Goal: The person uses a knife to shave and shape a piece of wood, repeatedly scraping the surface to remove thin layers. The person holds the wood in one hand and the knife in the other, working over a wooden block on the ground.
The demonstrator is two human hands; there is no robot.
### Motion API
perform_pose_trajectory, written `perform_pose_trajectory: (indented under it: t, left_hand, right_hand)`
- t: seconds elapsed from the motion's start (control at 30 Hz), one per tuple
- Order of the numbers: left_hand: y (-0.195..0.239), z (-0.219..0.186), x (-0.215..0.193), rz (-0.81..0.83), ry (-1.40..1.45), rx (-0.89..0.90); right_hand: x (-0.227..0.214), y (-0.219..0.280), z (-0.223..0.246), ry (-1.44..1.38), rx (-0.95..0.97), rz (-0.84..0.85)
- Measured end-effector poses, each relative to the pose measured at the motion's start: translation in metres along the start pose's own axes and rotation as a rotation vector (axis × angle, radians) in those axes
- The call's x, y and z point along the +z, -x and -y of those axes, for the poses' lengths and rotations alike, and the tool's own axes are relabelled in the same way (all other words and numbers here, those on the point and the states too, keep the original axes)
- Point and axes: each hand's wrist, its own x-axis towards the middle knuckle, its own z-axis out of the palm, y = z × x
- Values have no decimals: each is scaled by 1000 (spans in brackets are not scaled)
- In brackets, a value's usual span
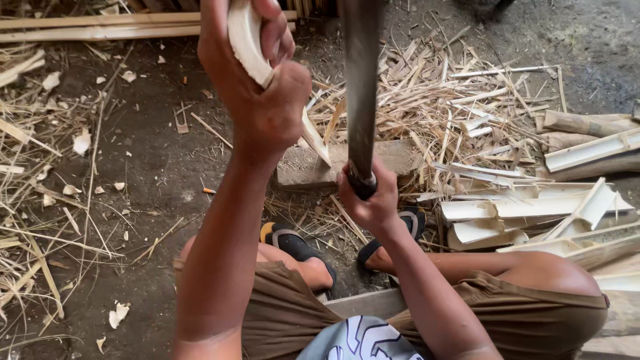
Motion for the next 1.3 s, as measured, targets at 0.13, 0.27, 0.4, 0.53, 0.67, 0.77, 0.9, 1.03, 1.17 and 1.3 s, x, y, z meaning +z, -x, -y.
perform_pose_trajectory:
  t: [0.13, 0.27, 0.4, 0.53, 0.67, 0.77, 0.9, 1.03, 1.17, 1.3]
  left_hand:
    - [-16, -19, 13, -102, -174, 146]
    - [-10, -27, 9, -29, -81, 84]
    - [8, -4, 1, -2, 6, 84]
    - [11, 3, -2, -5, 17, 93]
    - [5, -8, -1, -15, -2, 130]
    - [-6, -10, 2, -32, 22, 137]
    - [4, -9, 0, -63, -55, 111]
    - [13, -8, -4, -32, -6, 29]
    - [6, -8, -2, -31, -39, 91]
    - [1, -17, 1, -36, -32, 103]
  right_hand:
    - [32, 10, -57, 327, 323, 138]
    - [20, -5, -68, 120, 660, 252]
    - [-2, -2, -9, 97, 359, 110]
    - [-9, -6, 11, 8, 196, 7]
    - [17, 7, -37, 261, 381, 51]
    - [21, 7, -58, 325, 568, 226]
    - [-3, 1, -21, 182, 659, 168]
    - [-9, -1, 13, -48, 352, 9]
    - [7, 6, -37, 124, 174, -75]
    - [13, 10, -86, 475, 439, 154]
